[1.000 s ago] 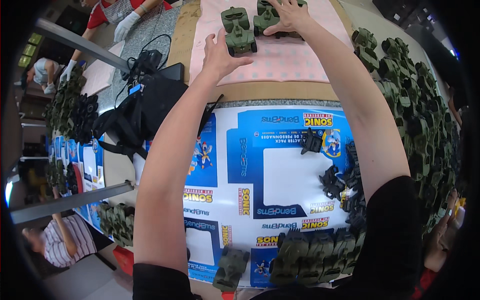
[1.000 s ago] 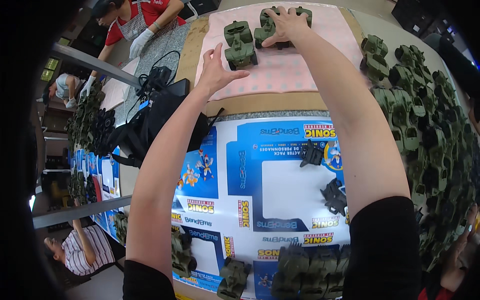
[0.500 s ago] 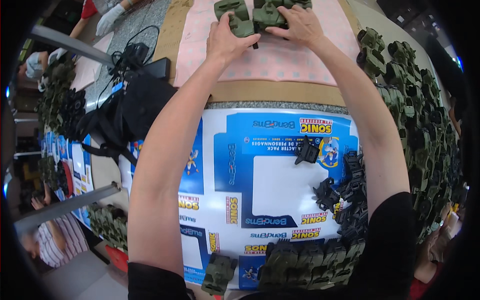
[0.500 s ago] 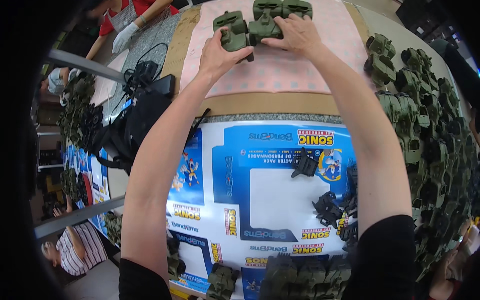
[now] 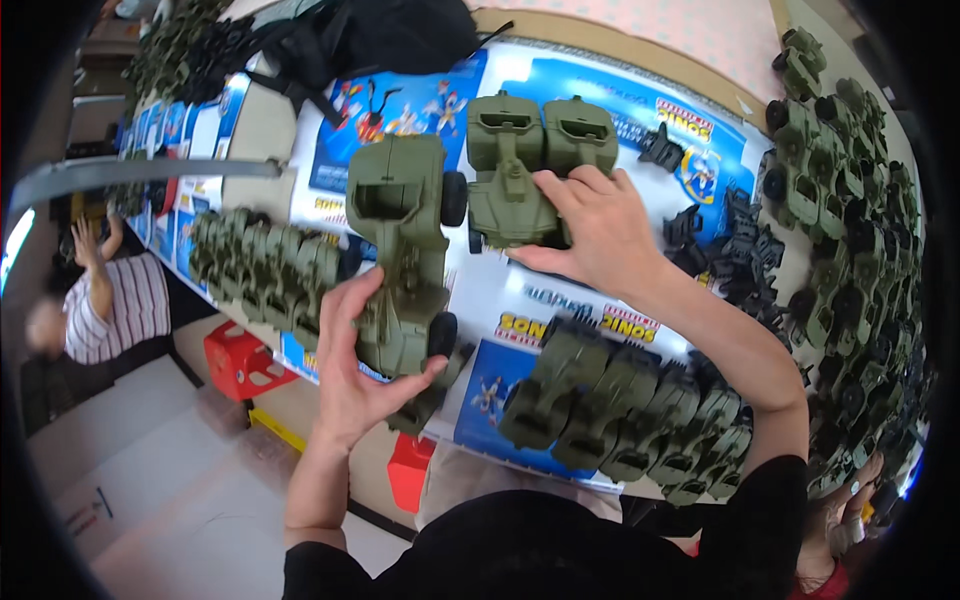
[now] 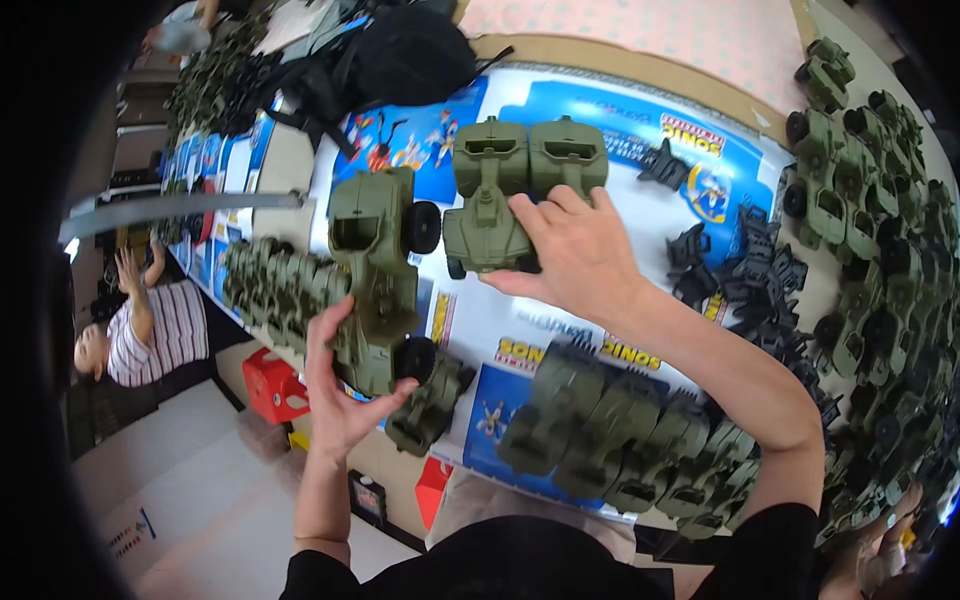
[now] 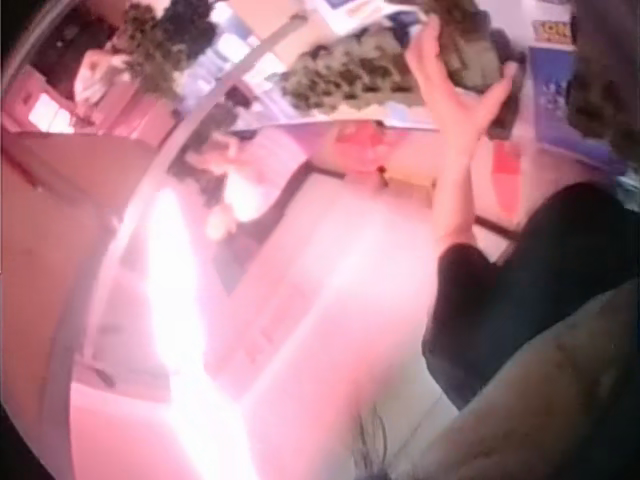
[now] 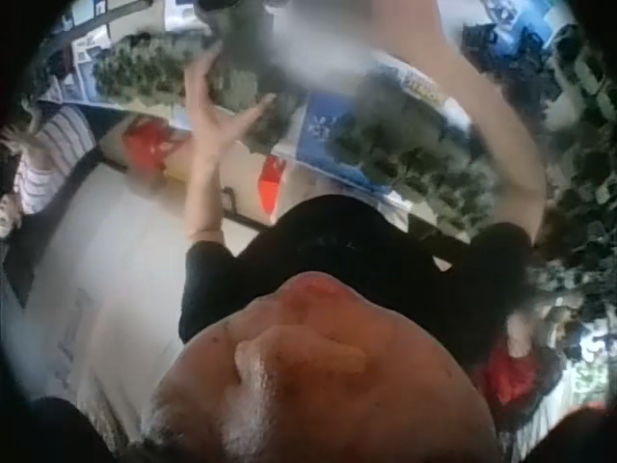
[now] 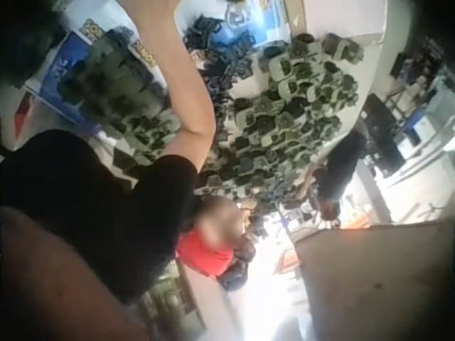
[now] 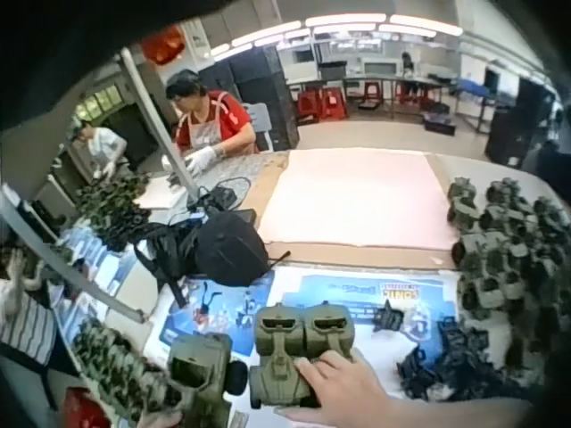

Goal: The person assembles green plastic toy tanks by hand. They pick up a tank body, attach black wheels to the sides, and place the completed unit on a table. The process is repeated for multiple units.

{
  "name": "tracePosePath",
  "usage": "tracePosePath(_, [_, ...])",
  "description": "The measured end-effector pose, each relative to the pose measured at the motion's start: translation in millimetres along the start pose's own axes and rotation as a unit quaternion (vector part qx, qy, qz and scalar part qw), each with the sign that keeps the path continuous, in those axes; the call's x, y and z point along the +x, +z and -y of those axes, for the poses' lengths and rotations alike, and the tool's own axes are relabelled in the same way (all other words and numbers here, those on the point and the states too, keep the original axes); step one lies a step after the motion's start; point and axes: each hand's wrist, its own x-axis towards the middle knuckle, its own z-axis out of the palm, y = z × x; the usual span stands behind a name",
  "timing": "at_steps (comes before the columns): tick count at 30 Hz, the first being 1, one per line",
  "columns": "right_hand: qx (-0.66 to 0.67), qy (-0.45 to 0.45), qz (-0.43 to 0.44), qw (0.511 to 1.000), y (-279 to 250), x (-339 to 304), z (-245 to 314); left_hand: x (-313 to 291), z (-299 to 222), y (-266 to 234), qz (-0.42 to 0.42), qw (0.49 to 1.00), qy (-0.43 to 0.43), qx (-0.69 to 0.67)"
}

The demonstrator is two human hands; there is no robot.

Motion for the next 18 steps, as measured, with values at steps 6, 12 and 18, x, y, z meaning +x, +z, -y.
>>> tracePosePath(6, [-0.11, -0.026, 0.133, 0.985, 62, -24, 75, -117, 5, -7, -0.017, 0.998, 0.055, -0.015])
tracePosePath(12, [-0.188, -0.006, 0.117, 0.975, 44, -33, 126, -157, 30, -15, 0.012, 0.991, 0.111, -0.07])
tracePosePath(18, [0.329, 0.316, -0.025, 0.89, -50, -54, 154, -168, 36, -41, 0.091, 0.983, 0.125, -0.099])
